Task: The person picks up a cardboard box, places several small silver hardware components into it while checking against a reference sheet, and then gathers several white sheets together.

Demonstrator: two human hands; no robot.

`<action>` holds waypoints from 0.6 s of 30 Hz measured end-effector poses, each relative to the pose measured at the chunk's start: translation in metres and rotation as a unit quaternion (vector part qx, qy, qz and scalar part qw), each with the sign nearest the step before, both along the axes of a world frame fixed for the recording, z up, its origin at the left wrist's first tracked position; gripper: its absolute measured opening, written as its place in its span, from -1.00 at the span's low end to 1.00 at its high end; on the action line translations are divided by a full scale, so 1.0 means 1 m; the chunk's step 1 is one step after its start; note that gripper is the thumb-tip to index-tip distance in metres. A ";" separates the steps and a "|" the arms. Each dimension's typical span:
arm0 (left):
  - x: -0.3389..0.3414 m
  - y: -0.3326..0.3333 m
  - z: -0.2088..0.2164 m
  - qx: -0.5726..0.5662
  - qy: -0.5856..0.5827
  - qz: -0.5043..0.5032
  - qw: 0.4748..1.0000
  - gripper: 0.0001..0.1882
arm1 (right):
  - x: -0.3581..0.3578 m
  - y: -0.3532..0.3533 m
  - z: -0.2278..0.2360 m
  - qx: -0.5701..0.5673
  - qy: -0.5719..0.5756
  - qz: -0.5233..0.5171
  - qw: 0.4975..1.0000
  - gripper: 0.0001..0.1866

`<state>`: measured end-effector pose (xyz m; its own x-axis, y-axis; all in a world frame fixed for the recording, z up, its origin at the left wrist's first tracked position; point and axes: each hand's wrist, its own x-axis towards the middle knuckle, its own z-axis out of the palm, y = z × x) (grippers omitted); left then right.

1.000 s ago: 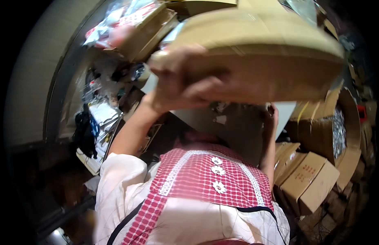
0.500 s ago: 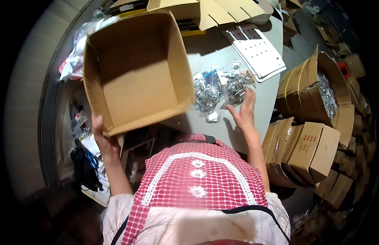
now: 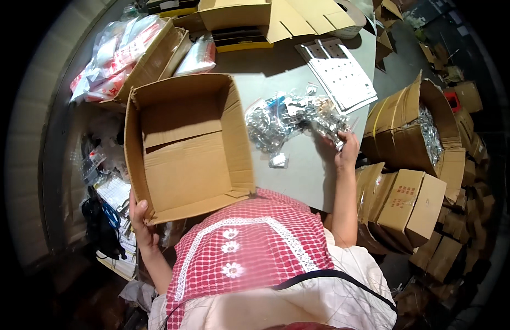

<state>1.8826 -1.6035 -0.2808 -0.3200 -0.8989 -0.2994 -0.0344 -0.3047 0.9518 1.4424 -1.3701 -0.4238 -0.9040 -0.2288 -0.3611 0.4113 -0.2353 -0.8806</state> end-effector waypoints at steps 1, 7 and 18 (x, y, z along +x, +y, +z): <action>0.004 -0.001 -0.003 0.007 0.005 -0.001 1.000 -0.09 | 0.001 0.006 -0.002 -0.009 -0.018 0.008 1.000 -0.87; 0.011 -0.001 -0.009 0.033 -0.015 -0.017 0.999 -0.10 | 0.024 0.011 0.012 -0.202 -0.077 0.043 0.975 -0.59; 0.009 0.016 -0.019 0.061 -0.025 -0.043 0.997 -0.07 | 0.020 0.020 -0.004 -0.300 -0.169 -0.035 0.938 -0.73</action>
<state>1.8913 -1.5875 -0.3003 -0.3767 -0.8247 -0.4218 -0.1116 -0.4117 0.9045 1.4627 -1.3505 -0.4276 -0.7814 -0.4273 -0.4548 0.6084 -0.6840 -0.4026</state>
